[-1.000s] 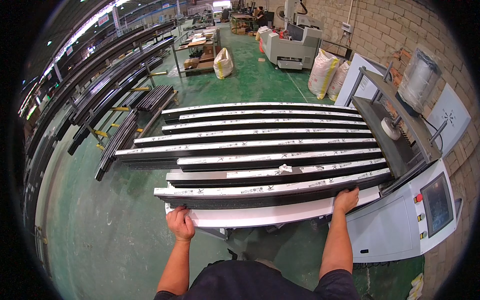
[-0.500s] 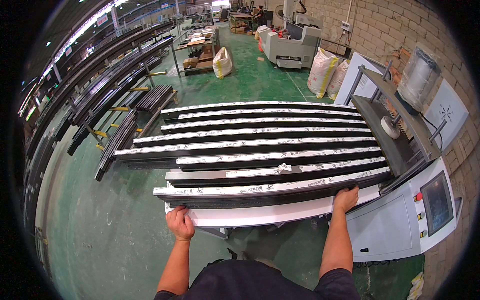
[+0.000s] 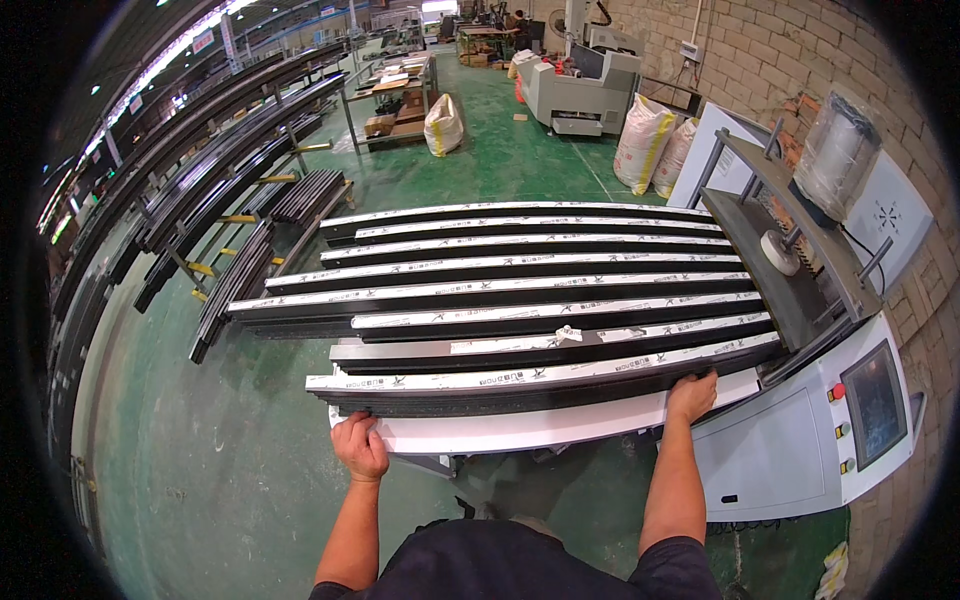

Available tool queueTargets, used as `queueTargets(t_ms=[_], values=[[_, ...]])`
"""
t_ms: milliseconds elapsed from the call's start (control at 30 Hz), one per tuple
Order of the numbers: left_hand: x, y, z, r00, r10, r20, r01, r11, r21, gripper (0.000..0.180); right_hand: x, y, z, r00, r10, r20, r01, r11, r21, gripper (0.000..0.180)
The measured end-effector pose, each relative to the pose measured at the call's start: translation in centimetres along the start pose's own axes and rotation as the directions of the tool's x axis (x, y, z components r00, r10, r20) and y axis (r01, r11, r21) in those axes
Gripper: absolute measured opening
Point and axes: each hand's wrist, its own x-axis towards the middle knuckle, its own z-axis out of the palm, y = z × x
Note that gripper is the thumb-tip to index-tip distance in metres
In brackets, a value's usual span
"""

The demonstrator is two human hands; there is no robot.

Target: The person aligns metal profiles on a machine bed by hand, presses a button on the control panel, and holds the profiles as they feed into the wrapping machine.

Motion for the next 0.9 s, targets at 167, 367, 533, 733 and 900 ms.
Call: queueTargets(t_ms=[167, 367, 533, 733, 900], values=[[-0.02, 0.04, -0.03, 1.000, -0.009, 0.002, 0.009, 1.000, -0.003, 0.023, -0.03, 0.02, 0.01, 1.000, -0.016, -0.005, 0.016, 1.000, -0.006, 0.042], [-0.04, -0.02, -0.01, 1.000, -0.008, 0.006, 0.008, 1.000, -0.003, 0.023, -0.02, -0.03, 0.02, 1.000, -0.002, 0.000, 0.002, 1.000, -0.014, 0.043], [-0.06, -0.05, 0.06, 1.000, -0.003, 0.003, 0.003, 1.000, -0.004, 0.023, 0.09, 0.17, 0.16, 1.000, -0.007, -0.005, 0.007, 1.000, -0.014, 0.044], [-0.19, -0.19, 0.10, 1.000, -0.007, 0.008, 0.007, 1.000, -0.002, 0.023, 0.07, 0.31, 0.31, 1.000, -0.017, -0.010, 0.017, 1.000, -0.016, 0.045], [-0.14, -0.14, 0.09, 1.000, -0.009, 0.012, 0.009, 1.000, -0.003, 0.023, 0.18, 0.41, 0.46, 1.000, -0.016, -0.018, 0.016, 1.000, -0.005, 0.045]])
